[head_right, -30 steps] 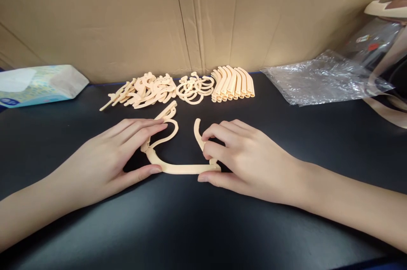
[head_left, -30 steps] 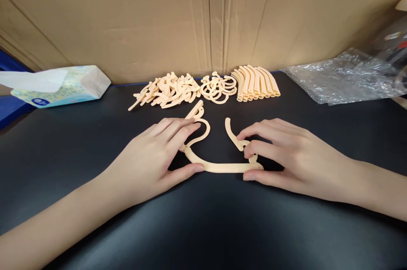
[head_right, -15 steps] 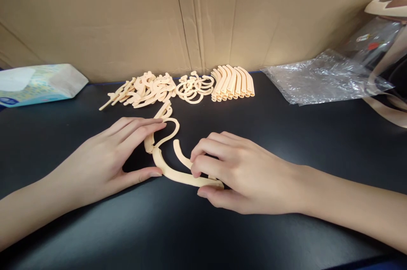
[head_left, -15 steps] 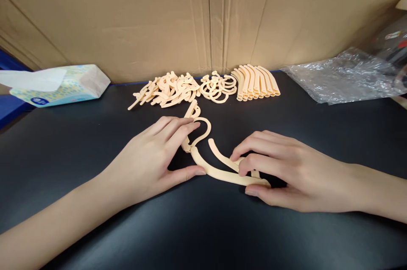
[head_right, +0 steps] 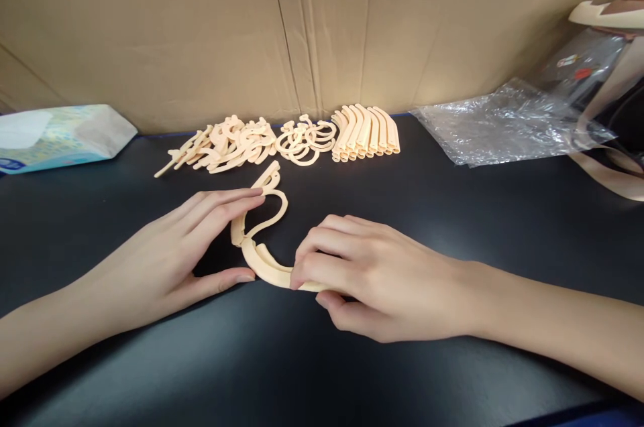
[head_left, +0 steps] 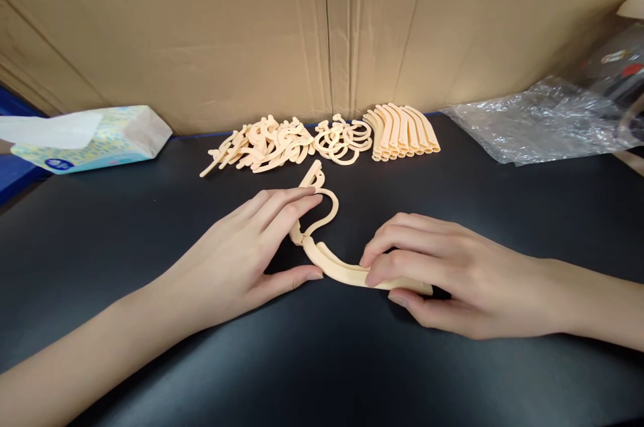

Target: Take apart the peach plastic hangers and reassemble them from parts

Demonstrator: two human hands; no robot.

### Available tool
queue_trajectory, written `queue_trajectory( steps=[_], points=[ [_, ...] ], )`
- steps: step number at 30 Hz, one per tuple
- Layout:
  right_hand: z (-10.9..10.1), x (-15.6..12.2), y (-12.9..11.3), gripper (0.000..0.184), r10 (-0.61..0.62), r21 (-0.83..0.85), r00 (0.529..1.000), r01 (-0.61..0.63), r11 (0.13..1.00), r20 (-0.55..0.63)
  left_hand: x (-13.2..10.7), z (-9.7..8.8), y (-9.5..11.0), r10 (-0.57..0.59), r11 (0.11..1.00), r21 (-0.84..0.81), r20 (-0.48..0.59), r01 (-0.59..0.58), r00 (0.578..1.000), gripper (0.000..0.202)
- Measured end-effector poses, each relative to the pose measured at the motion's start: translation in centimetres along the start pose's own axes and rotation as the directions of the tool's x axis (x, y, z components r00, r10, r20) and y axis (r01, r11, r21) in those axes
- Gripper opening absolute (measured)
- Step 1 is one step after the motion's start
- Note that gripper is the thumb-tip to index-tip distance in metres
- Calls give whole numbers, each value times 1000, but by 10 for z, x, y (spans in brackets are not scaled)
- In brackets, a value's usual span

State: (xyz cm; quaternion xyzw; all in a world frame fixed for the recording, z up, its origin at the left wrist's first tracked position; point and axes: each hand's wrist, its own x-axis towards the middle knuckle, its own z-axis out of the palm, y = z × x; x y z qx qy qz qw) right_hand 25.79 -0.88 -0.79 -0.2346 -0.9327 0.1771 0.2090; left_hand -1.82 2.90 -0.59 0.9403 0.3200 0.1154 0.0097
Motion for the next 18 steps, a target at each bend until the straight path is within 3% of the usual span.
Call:
queue_trajectory(
  steps=[5, 12, 18],
  points=[
    [1, -1, 1, 26, 15, 4, 1000, -14, 1000, -18, -2, 0, -1, -5, 997, -72, -1, 5, 1000, 68],
    [3, 0, 4, 30, 19, -18, 1000, -19, 1000, -23, -2, 1, -3, -47, 998, -49, -1, 47, 999, 69],
    [0, 0, 6, 30, 54, -71, 998, -56, 996, -33, -2, 2, -3, -8, 998, -64, 21, 10, 1000, 63]
  ],
)
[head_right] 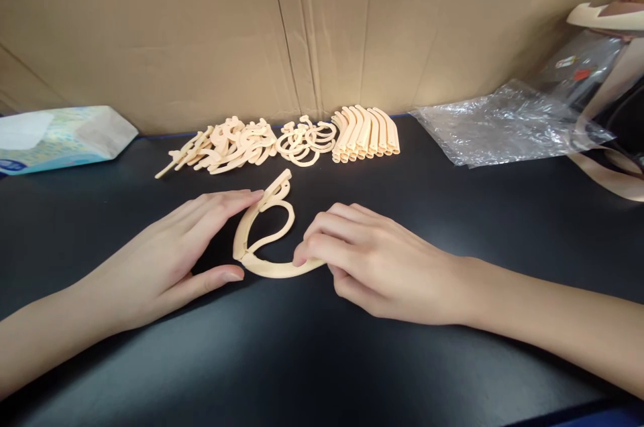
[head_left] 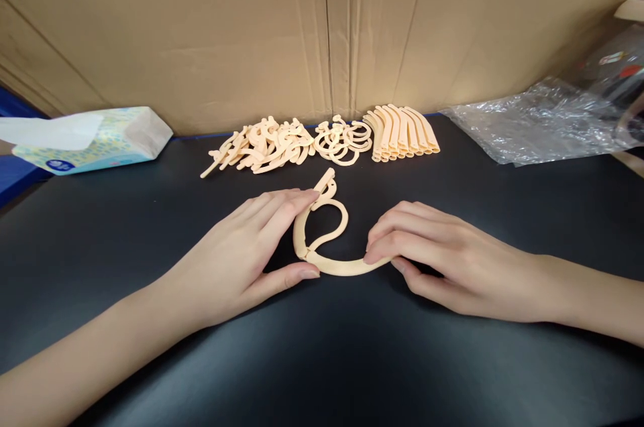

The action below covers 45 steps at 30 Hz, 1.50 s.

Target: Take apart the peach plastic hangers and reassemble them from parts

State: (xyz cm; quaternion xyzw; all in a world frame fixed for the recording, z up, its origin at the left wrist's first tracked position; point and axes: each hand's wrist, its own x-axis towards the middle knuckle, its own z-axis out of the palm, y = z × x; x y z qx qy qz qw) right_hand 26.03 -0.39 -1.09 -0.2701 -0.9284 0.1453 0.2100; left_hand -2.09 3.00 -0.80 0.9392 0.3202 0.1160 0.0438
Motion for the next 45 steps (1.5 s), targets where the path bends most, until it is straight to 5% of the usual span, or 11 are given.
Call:
queue_trajectory(
  steps=[13, 45],
  points=[
    [3, 1, 9, 21, 92, -118, 985, -110, 987, -146, -3, 1, -2, 15, 997, -77, -24, -17, 1000, 46],
    [3, 0, 9, 12, 111, -154, 982, -135, 979, -154, -1, 0, 2, 115, 986, -121, -10, -116, 993, 45]
  ],
)
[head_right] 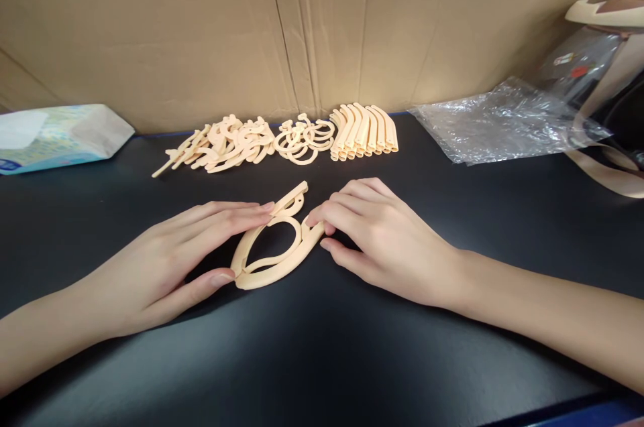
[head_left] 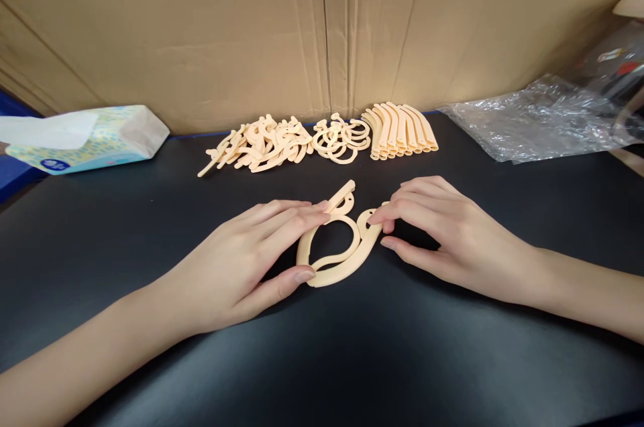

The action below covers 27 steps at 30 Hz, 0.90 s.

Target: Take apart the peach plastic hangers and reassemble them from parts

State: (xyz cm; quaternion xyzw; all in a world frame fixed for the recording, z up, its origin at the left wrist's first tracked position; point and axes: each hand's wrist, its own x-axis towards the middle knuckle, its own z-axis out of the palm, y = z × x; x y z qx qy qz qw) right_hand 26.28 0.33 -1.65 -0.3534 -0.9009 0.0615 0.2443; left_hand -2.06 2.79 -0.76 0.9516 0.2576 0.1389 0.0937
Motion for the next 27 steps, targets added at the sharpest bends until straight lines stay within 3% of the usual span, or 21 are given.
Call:
queue_trajectory(
  steps=[12, 22, 27],
  points=[
    [-2, 0, -1, 8, 32, -14, 999, -32, 999, -24, -1, 0, 0, 67, 997, 51, -42, -65, 997, 36],
    [-3, -2, -4, 10, 82, -47, 987, -89, 995, -137, 0, 1, 1, 147, 987, 84, -101, -138, 984, 30],
    [-3, -2, -6, 10, 64, -49, 988, -72, 996, -140, 1, 2, 4, 178, 983, 76, -126, -169, 976, 26]
  ],
)
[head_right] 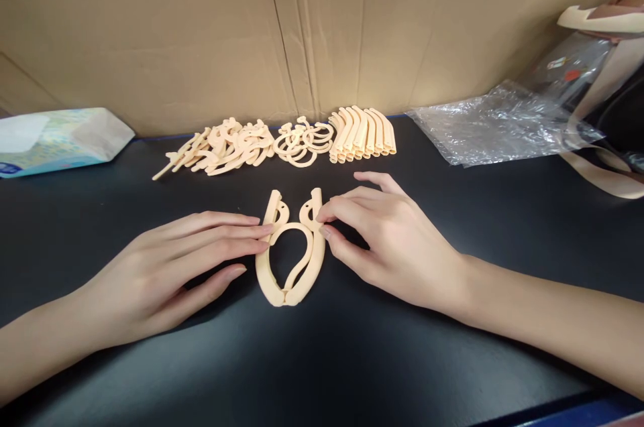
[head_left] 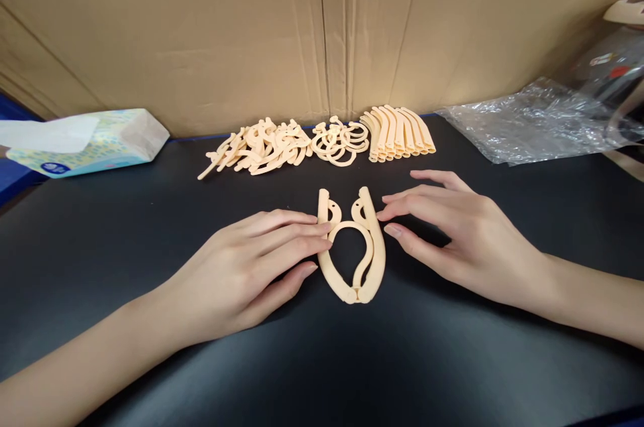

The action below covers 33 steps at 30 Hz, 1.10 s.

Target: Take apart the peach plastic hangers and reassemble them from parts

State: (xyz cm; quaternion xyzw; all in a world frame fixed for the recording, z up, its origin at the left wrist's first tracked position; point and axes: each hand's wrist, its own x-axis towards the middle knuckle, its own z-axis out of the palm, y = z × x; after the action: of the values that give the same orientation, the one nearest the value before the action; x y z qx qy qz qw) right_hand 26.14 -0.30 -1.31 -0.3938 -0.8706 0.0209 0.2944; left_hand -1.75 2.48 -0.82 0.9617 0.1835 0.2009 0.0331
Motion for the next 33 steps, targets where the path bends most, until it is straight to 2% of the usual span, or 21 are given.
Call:
queue_trajectory(
  steps=[7, 14, 21, 24, 28, 30, 33],
  points=[
    [1, -1, 1, 18, -16, -10, 998, 17, 1000, 66, 0, 1, 1, 46, 999, -29, 22, -46, 999, 27],
    [4, -2, -2, 37, -75, -76, 983, 88, 993, 167, -4, 1, 1, 47, 998, -44, 37, -45, 998, 30],
    [4, -1, 1, 42, -96, -61, 974, 110, 992, 207, -2, 2, 1, 89, 996, -7, 58, -89, 994, 37],
    [4, 0, 3, 45, -124, -12, 962, 131, 991, 243, -1, 4, 2, 53, 998, -49, 43, -51, 998, 37],
    [3, 3, 4, 47, -151, 71, 934, 136, 988, 323, 1, 6, 4, -51, 997, -63, -15, 50, 999, 33],
    [2, 3, 4, 50, -140, 102, 922, 110, 989, 361, 1, 7, 4, -100, 993, -61, -18, 99, 995, 38],
    [0, 2, 3, 55, -146, 153, 908, 92, 984, 392, 0, 7, 3, -140, 989, -52, 40, 142, 989, 56]
  ],
)
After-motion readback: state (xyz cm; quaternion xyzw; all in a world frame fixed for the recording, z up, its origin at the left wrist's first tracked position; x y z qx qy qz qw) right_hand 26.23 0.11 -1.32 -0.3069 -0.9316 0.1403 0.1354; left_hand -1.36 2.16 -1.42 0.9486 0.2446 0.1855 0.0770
